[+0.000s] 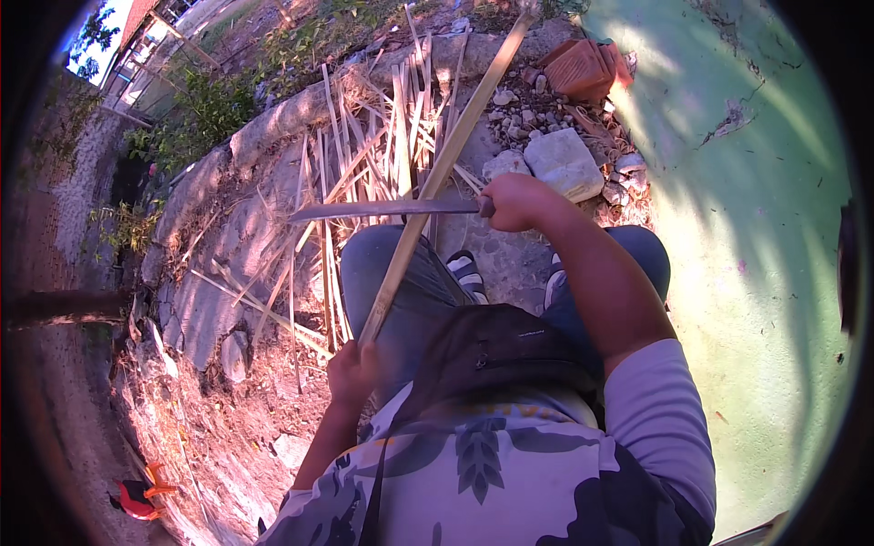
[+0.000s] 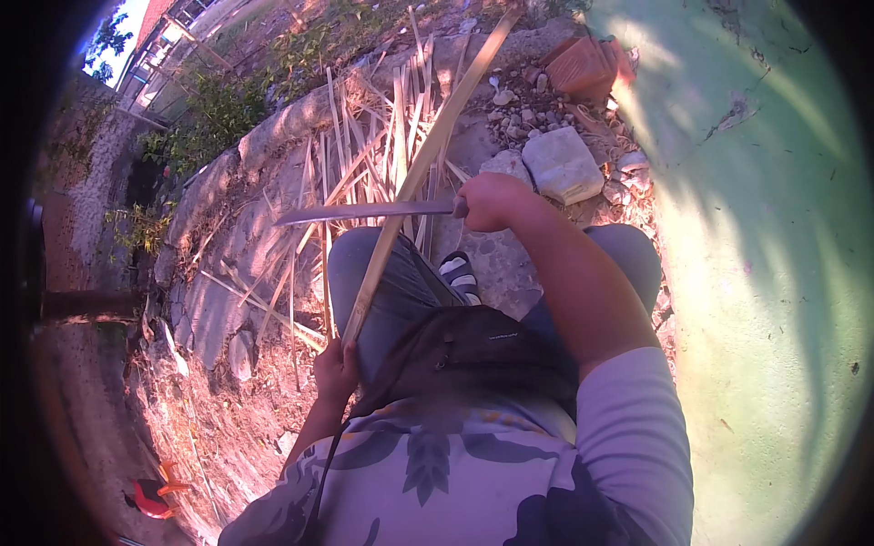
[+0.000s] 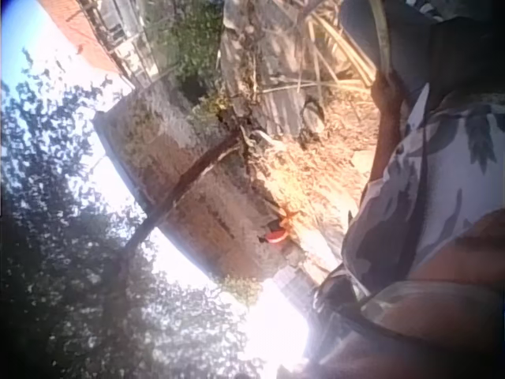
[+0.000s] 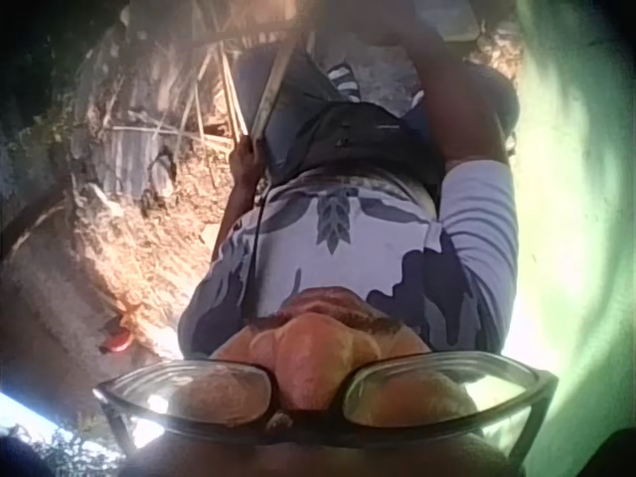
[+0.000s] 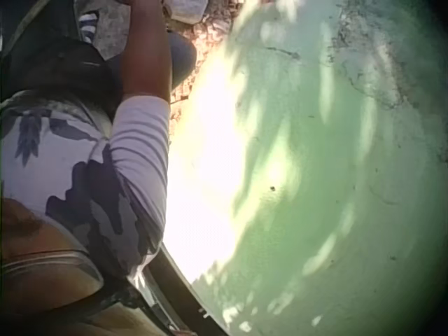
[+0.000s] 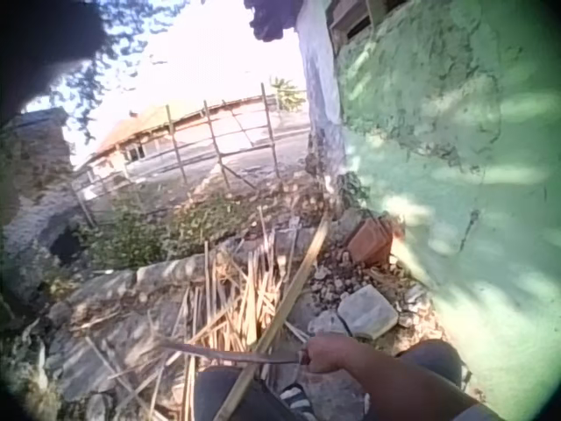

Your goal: The person repeatedly shaves a strip of bamboo using a machete while holding the bamboo in one hand.

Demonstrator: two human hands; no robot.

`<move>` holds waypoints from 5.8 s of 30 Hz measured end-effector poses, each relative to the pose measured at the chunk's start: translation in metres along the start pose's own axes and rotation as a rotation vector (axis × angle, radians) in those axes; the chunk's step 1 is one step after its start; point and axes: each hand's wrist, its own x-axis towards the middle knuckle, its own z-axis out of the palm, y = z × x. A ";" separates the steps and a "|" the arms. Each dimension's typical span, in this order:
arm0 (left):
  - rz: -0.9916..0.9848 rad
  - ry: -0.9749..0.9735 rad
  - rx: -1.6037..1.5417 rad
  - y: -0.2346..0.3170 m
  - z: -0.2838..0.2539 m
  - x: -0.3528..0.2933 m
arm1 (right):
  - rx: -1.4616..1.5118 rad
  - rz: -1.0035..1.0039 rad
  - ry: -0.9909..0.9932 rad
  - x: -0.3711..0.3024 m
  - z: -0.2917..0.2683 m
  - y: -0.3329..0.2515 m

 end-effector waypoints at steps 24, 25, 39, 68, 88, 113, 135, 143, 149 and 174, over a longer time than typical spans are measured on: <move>0.034 0.007 0.035 -0.008 0.005 0.000 | 0.051 -0.019 -0.010 -0.003 -0.006 0.002; 0.024 -0.002 0.045 -0.005 0.003 0.000 | 0.103 0.012 0.015 -0.002 -0.005 0.009; 0.053 0.003 -0.011 -0.006 0.005 0.000 | 0.105 -0.032 -0.032 -0.013 -0.001 -0.013; 0.064 -0.017 0.048 -0.022 0.012 0.000 | 0.074 -0.047 -0.024 -0.009 0.001 -0.011; 0.028 -0.027 0.026 -0.014 0.009 0.001 | 0.065 -0.049 -0.028 -0.007 0.003 -0.010; -0.016 -0.048 0.098 0.002 0.000 0.001 | 0.075 -0.135 0.069 -0.019 0.007 -0.025; -0.012 -0.030 0.090 0.010 -0.005 0.003 | 0.104 0.077 0.045 0.002 0.000 0.017; 0.028 -0.006 0.036 -0.002 -0.001 0.001 | 0.170 -0.026 0.014 -0.015 0.006 -0.019; 0.003 0.007 0.043 0.003 0.000 0.001 | 0.013 -0.030 -0.019 -0.004 -0.007 -0.002; 0.023 0.004 -0.005 -0.010 0.008 0.002 | 0.220 0.071 0.172 0.003 0.001 0.024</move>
